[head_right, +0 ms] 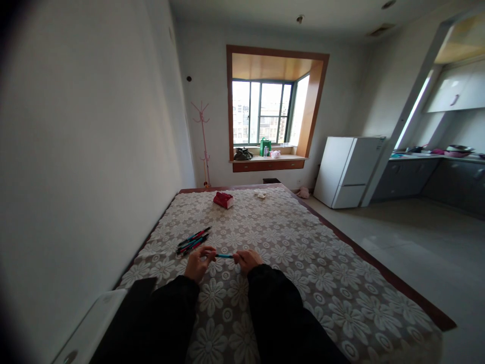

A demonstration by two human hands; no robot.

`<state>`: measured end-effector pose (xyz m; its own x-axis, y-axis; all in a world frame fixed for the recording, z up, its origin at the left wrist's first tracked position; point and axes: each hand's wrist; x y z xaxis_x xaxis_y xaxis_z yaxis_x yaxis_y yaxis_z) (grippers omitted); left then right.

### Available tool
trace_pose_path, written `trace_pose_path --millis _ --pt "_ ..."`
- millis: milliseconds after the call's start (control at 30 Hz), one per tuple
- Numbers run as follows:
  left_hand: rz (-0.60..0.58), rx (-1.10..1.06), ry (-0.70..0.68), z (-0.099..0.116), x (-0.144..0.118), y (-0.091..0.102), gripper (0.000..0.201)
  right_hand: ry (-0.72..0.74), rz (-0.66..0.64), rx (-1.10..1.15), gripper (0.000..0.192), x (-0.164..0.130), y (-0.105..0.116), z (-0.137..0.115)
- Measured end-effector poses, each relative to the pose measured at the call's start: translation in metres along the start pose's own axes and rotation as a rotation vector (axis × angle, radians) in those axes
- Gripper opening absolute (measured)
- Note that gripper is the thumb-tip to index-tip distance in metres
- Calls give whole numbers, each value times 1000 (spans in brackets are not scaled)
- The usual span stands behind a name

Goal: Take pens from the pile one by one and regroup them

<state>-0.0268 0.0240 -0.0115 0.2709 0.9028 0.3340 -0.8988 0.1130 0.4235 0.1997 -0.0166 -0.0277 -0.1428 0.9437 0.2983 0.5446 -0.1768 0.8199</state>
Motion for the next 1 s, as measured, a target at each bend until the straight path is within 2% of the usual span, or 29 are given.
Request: trace_pose_path --millis 67,133,300,433,567,767,867,1000 --pt "45 -83 91 -1 2 0 38 15 45 12 35 0 -1 2" --pt "74 -113 138 -3 3 0 43 26 100 9 28 1 -3 4" --pt "78 -16 127 -7 3 0 51 77 171 20 19 1 -8 8" --pt "9 59 147 -11 2 -2 61 112 261 44 19 1 -7 7" --pt "-14 -34 148 -15 3 -2 58 128 311 59 22 1 -3 3" --pt "44 -86 52 -18 5 -3 40 69 252 43 28 0 -2 1" --pt "62 -113 83 -17 6 -4 42 39 260 72 28 2 -4 3" --pt "56 -50 100 -17 6 -4 50 103 313 110 24 2 -6 4"
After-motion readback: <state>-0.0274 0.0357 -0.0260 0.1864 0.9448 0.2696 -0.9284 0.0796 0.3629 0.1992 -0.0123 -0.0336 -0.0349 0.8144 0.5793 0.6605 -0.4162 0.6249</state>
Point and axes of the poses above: each hand's wrist, its own x-axis towards the middle knuckle, its own y-axis out of the back of the hand, z = x × y, and after that the axes turned 2 degrees about z, right-handed
